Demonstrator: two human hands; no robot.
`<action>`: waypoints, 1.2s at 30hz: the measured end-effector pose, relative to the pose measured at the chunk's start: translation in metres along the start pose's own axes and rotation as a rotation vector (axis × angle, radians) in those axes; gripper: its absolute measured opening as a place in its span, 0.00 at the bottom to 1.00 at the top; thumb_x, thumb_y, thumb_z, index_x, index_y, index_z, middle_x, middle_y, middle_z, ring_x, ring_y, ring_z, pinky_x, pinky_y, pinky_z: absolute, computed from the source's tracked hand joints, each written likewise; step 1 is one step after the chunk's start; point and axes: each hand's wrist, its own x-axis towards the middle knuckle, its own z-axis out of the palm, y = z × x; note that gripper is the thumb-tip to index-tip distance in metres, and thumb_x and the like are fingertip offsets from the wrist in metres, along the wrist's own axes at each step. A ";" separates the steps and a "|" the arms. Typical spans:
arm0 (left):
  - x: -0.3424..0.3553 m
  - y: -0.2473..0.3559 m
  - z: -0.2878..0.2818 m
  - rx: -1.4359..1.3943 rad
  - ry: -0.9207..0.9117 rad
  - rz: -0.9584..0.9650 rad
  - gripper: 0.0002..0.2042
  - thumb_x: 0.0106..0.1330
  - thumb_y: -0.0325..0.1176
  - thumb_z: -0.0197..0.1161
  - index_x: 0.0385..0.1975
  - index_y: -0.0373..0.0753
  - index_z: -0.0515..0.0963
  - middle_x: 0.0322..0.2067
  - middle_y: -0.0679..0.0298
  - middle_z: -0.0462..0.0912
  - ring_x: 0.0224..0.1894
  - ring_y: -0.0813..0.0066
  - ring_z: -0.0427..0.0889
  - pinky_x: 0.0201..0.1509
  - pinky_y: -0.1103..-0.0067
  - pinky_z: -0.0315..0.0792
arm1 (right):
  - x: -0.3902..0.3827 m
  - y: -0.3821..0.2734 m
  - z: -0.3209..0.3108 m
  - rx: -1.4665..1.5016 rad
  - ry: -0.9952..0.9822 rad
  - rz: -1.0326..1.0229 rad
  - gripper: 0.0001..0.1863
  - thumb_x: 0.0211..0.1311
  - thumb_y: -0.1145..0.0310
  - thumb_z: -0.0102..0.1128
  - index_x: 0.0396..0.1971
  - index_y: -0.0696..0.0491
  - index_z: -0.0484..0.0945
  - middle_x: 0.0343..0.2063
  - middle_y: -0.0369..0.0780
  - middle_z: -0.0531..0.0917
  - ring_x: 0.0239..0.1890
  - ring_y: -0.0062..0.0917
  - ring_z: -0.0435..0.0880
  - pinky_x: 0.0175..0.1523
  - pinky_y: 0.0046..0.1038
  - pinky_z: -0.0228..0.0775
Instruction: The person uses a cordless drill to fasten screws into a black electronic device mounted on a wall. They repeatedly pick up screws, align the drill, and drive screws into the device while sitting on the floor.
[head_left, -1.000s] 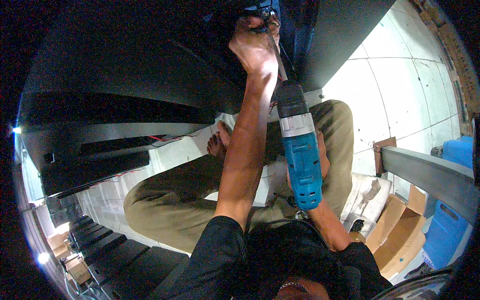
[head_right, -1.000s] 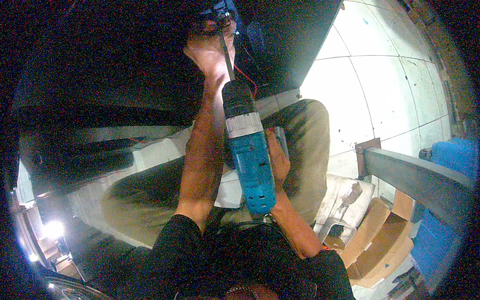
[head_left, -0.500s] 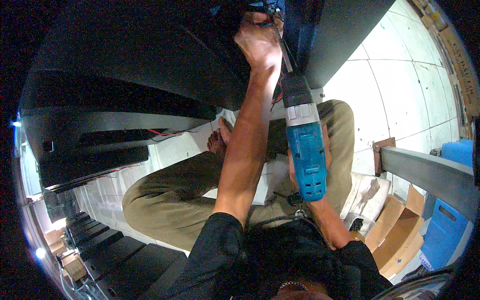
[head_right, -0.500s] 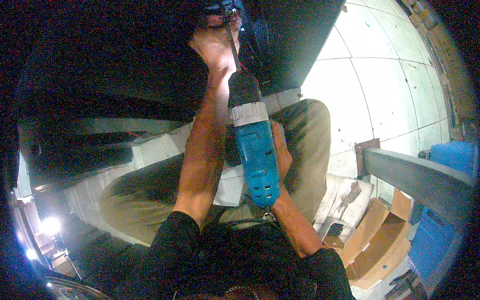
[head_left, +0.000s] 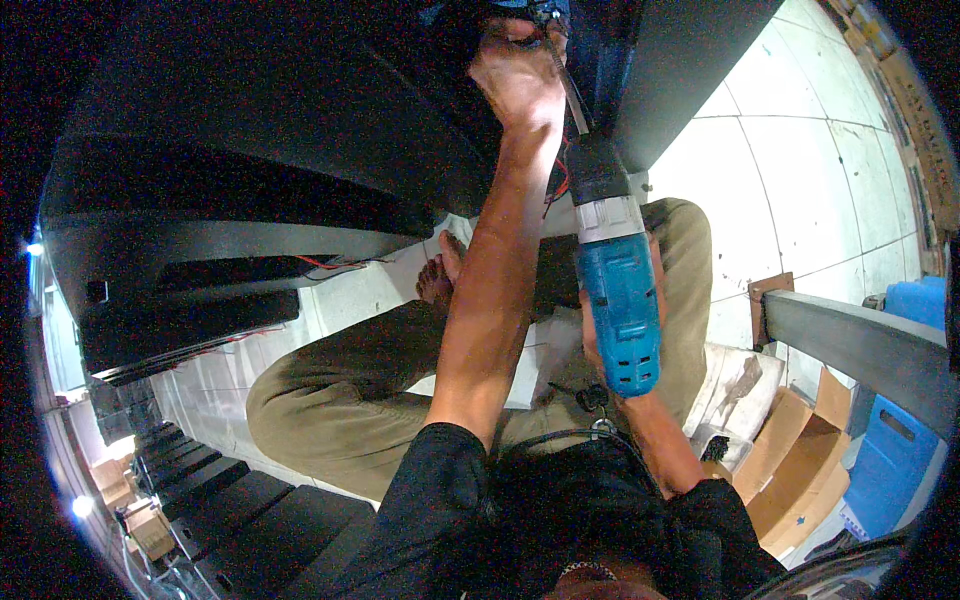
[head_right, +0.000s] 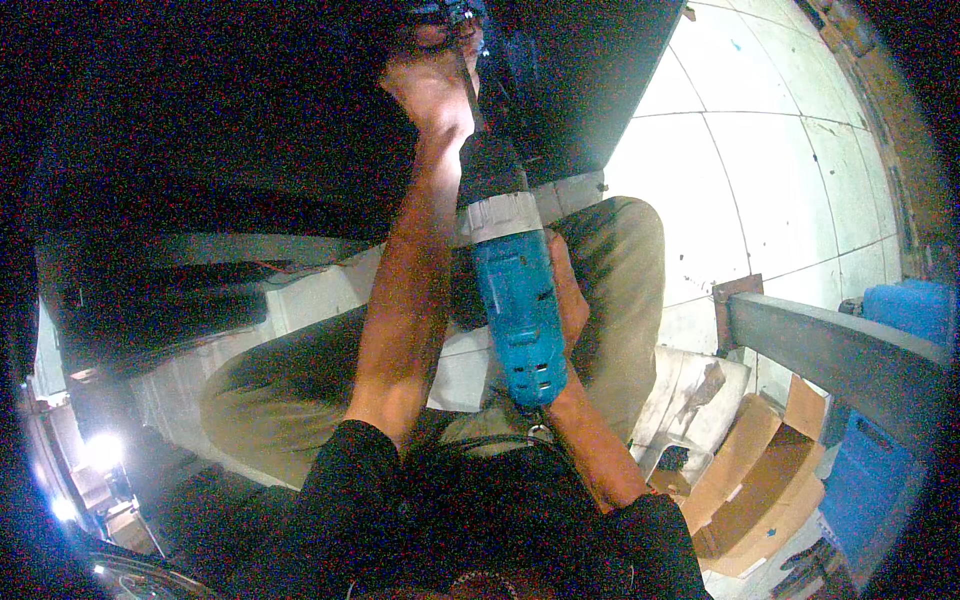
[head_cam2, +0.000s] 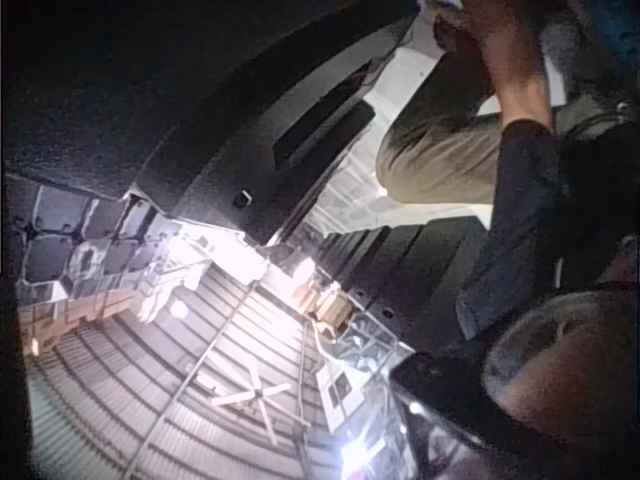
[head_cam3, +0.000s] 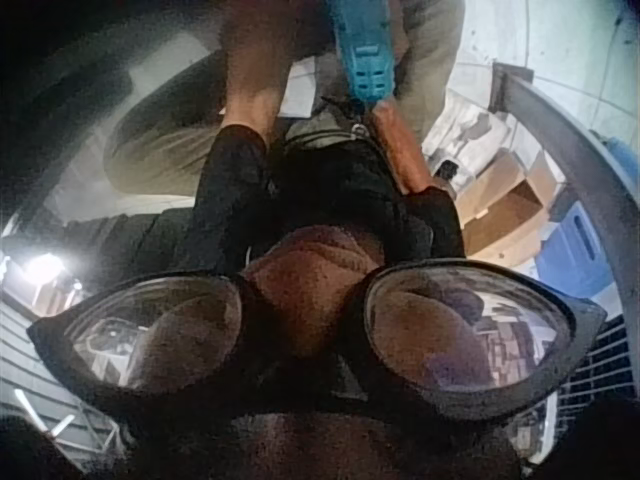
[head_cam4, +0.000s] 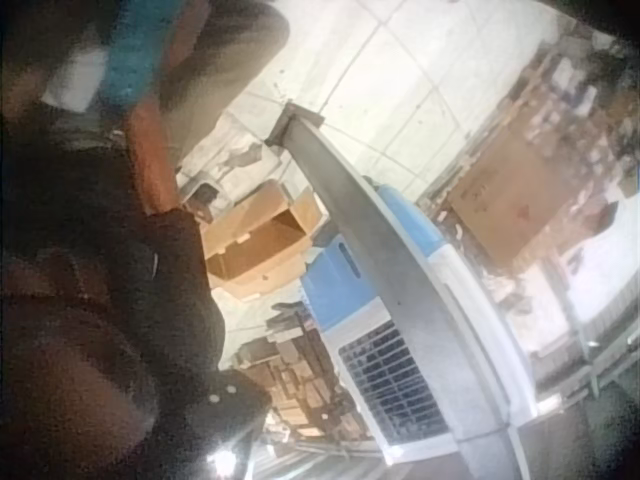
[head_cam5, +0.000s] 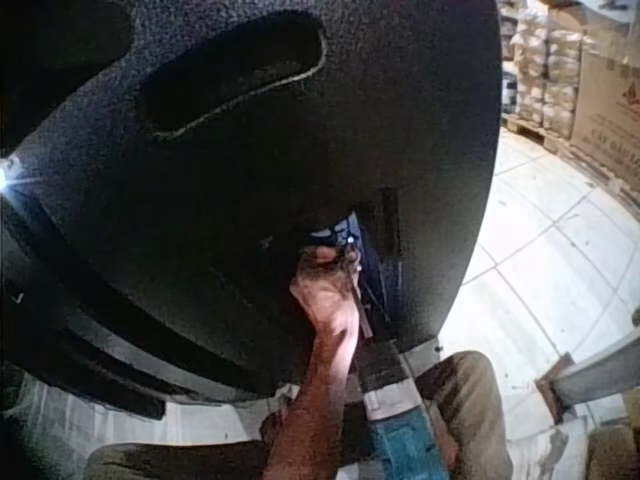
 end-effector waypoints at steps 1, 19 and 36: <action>0.000 -0.001 0.001 -0.070 -0.006 0.005 0.09 0.52 0.18 0.66 0.27 0.35 0.72 0.23 0.61 0.78 0.25 0.75 0.80 0.27 0.81 0.75 | 0.000 0.000 0.000 -0.010 0.009 -0.011 0.30 0.56 0.65 0.62 0.59 0.59 0.66 0.49 0.46 0.80 0.49 0.32 0.80 0.54 0.30 0.71; -0.003 -0.040 -0.012 0.492 -0.040 0.315 0.06 0.53 0.16 0.63 0.26 0.31 0.72 0.27 0.58 0.78 0.28 0.70 0.80 0.33 0.77 0.78 | 0.007 0.011 -0.011 0.126 -0.113 0.144 0.31 0.54 0.72 0.62 0.57 0.64 0.64 0.53 0.52 0.72 0.57 0.43 0.71 0.64 0.38 0.59; -0.022 -0.074 0.010 0.486 0.022 0.169 0.07 0.51 0.18 0.65 0.21 0.34 0.72 0.19 0.59 0.78 0.21 0.71 0.79 0.27 0.77 0.75 | 0.025 0.073 -0.012 0.168 -0.125 0.061 0.36 0.52 0.72 0.63 0.61 0.64 0.60 0.51 0.49 0.75 0.54 0.35 0.74 0.62 0.33 0.61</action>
